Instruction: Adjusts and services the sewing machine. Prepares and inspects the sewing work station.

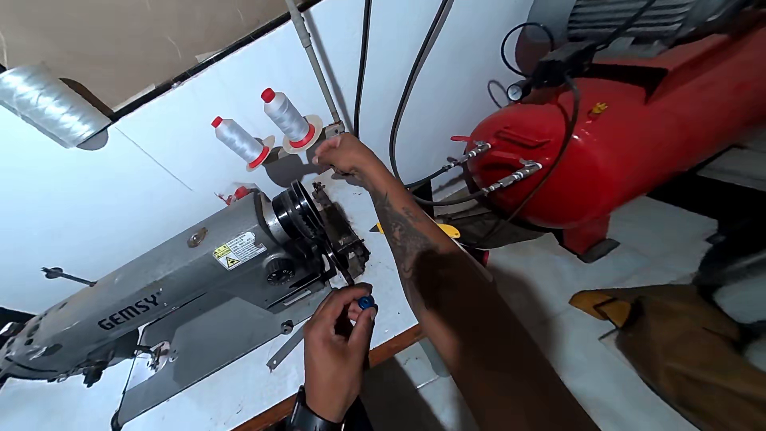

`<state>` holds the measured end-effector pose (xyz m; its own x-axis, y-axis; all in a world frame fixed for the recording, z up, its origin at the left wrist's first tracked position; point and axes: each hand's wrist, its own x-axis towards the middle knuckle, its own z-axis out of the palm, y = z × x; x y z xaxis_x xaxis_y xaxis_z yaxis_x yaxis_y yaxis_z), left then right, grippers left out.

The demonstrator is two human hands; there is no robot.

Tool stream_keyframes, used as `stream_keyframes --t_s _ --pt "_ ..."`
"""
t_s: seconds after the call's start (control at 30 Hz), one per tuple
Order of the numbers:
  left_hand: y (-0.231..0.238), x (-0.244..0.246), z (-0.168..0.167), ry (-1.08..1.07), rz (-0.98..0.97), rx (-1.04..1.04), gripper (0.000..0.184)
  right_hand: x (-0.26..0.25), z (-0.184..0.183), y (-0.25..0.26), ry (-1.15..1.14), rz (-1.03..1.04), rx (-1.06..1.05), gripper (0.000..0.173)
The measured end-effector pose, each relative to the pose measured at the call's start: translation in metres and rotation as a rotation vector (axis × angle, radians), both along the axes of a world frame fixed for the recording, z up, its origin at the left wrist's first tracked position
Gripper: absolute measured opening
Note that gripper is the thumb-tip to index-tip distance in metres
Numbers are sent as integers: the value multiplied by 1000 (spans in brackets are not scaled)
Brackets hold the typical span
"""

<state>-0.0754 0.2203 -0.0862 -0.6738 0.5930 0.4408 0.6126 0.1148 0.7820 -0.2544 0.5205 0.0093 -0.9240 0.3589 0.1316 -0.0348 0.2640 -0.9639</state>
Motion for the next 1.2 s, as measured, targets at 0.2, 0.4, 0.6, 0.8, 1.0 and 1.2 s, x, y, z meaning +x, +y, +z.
stream_keyframes --t_s 0.2,0.4,0.6,0.8,1.0,1.2 --pt "1 0 0 2 -5 9 30 34 26 5 -62 -86 114 31" --pt "1 1 -1 17 1 5 29 106 29 -21 -23 -44 319 22" --pt "0 2 0 10 14 -16 27 195 -17 -65 172 -16 108 20" --pt "0 2 3 13 5 -7 28 294 -54 -119 192 -29 -191 21" --pt "-1 3 6 -24 -22 3 28 369 -76 -146 355 -93 -232 25" --pt "-7 3 12 -139 -48 110 31 353 -59 -126 372 -26 -183 23"
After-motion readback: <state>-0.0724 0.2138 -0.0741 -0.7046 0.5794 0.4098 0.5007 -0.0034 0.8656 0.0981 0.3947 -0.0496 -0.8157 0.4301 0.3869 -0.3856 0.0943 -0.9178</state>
